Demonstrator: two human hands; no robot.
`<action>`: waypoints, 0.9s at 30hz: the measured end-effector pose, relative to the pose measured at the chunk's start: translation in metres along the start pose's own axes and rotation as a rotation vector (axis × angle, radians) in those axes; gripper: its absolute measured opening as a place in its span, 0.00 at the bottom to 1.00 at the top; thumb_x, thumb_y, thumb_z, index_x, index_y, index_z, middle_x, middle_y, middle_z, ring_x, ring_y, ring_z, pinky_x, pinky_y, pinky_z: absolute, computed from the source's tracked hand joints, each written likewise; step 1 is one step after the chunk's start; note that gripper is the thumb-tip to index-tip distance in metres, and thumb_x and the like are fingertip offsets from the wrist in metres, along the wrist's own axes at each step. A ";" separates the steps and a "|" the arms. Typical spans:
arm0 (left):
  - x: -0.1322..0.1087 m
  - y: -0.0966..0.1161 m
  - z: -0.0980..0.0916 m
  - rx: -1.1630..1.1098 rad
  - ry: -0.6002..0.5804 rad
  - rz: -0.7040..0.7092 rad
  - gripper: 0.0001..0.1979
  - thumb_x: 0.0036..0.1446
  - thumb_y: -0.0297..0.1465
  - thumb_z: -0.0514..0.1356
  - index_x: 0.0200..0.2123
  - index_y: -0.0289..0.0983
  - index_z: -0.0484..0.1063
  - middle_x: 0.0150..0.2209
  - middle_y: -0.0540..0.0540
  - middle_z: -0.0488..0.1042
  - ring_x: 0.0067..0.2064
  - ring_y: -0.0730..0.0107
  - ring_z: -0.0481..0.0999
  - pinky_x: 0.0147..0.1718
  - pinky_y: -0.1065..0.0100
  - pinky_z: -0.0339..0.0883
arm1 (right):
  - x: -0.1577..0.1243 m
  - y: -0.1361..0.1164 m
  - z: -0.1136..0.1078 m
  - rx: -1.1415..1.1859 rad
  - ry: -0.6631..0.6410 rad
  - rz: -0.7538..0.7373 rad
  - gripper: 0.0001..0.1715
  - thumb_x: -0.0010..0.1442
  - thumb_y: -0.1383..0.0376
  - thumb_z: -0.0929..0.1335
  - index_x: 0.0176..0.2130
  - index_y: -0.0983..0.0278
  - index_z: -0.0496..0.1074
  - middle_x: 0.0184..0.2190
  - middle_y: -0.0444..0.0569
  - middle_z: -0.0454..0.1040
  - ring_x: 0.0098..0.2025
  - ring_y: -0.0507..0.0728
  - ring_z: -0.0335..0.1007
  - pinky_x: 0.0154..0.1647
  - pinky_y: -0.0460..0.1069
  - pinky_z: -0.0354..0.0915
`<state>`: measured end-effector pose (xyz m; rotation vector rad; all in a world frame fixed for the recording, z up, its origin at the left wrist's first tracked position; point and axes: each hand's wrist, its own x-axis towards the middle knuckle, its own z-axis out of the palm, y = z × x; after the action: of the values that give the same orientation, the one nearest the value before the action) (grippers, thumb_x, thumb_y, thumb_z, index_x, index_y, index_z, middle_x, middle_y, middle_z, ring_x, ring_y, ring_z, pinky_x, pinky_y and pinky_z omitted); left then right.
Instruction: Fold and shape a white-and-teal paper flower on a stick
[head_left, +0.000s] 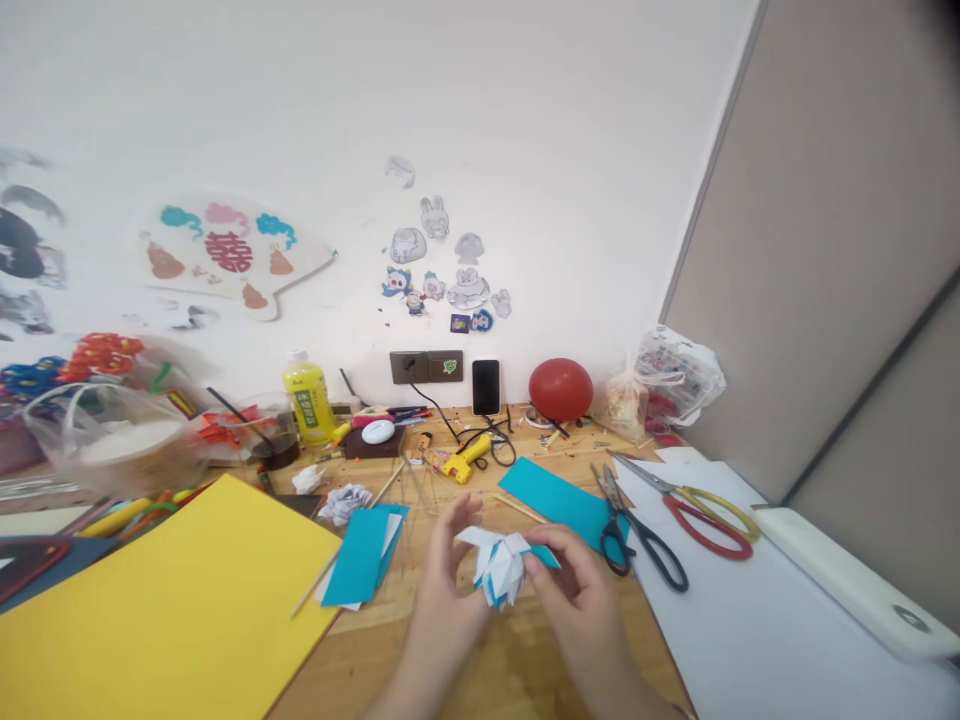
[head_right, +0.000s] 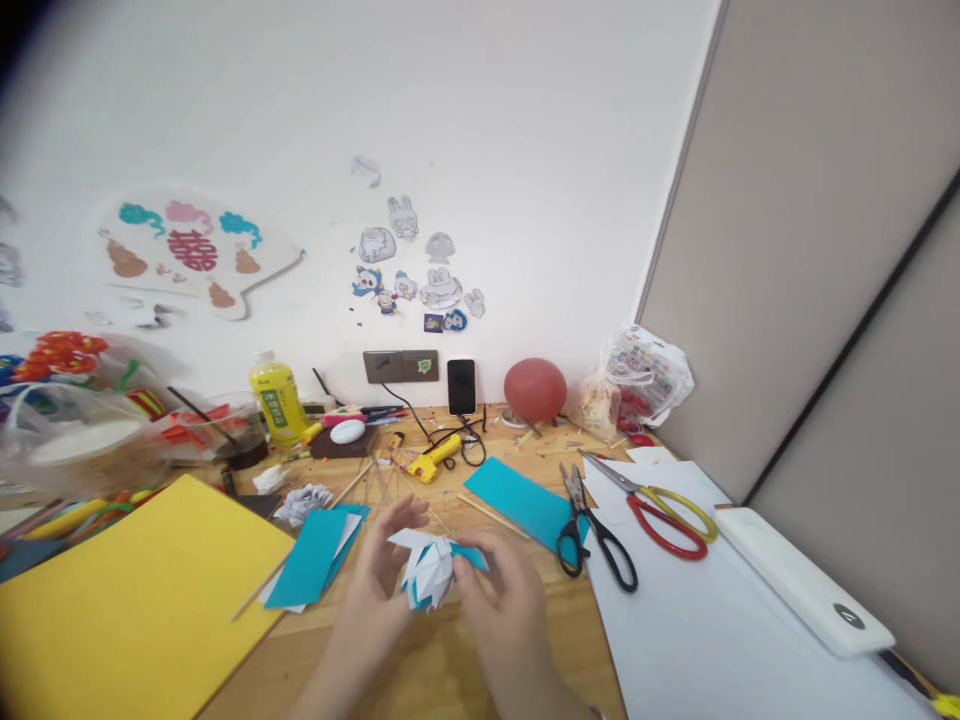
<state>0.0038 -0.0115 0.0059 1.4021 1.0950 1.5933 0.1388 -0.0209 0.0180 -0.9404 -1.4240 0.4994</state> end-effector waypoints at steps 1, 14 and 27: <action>0.001 -0.002 0.001 -0.078 0.004 -0.046 0.31 0.38 0.26 0.63 0.49 0.40 0.60 0.49 0.40 0.68 0.50 0.57 0.68 0.42 0.61 0.67 | -0.001 0.001 0.002 0.044 0.027 0.040 0.06 0.52 0.69 0.66 0.32 0.63 0.72 0.30 0.49 0.76 0.34 0.56 0.73 0.33 0.47 0.71; -0.009 0.020 0.007 -0.783 0.005 -0.468 0.22 0.41 0.30 0.66 0.44 0.38 0.70 0.40 0.43 0.76 0.41 0.61 0.75 0.42 0.63 0.68 | 0.002 -0.008 -0.002 0.135 -0.103 0.037 0.10 0.53 0.69 0.66 0.38 0.64 0.71 0.36 0.52 0.75 0.38 0.57 0.73 0.39 0.49 0.71; -0.009 -0.014 0.013 -0.383 0.045 -0.194 0.37 0.36 0.29 0.67 0.53 0.44 0.58 0.46 0.43 0.72 0.44 0.60 0.72 0.40 0.65 0.66 | 0.009 -0.009 -0.013 -0.210 -0.001 -0.216 0.07 0.55 0.68 0.66 0.33 0.61 0.74 0.32 0.48 0.78 0.36 0.56 0.74 0.38 0.48 0.70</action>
<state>0.0181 -0.0129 -0.0098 0.9819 0.8646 1.5962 0.1503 -0.0226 0.0321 -0.9375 -1.5791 0.1912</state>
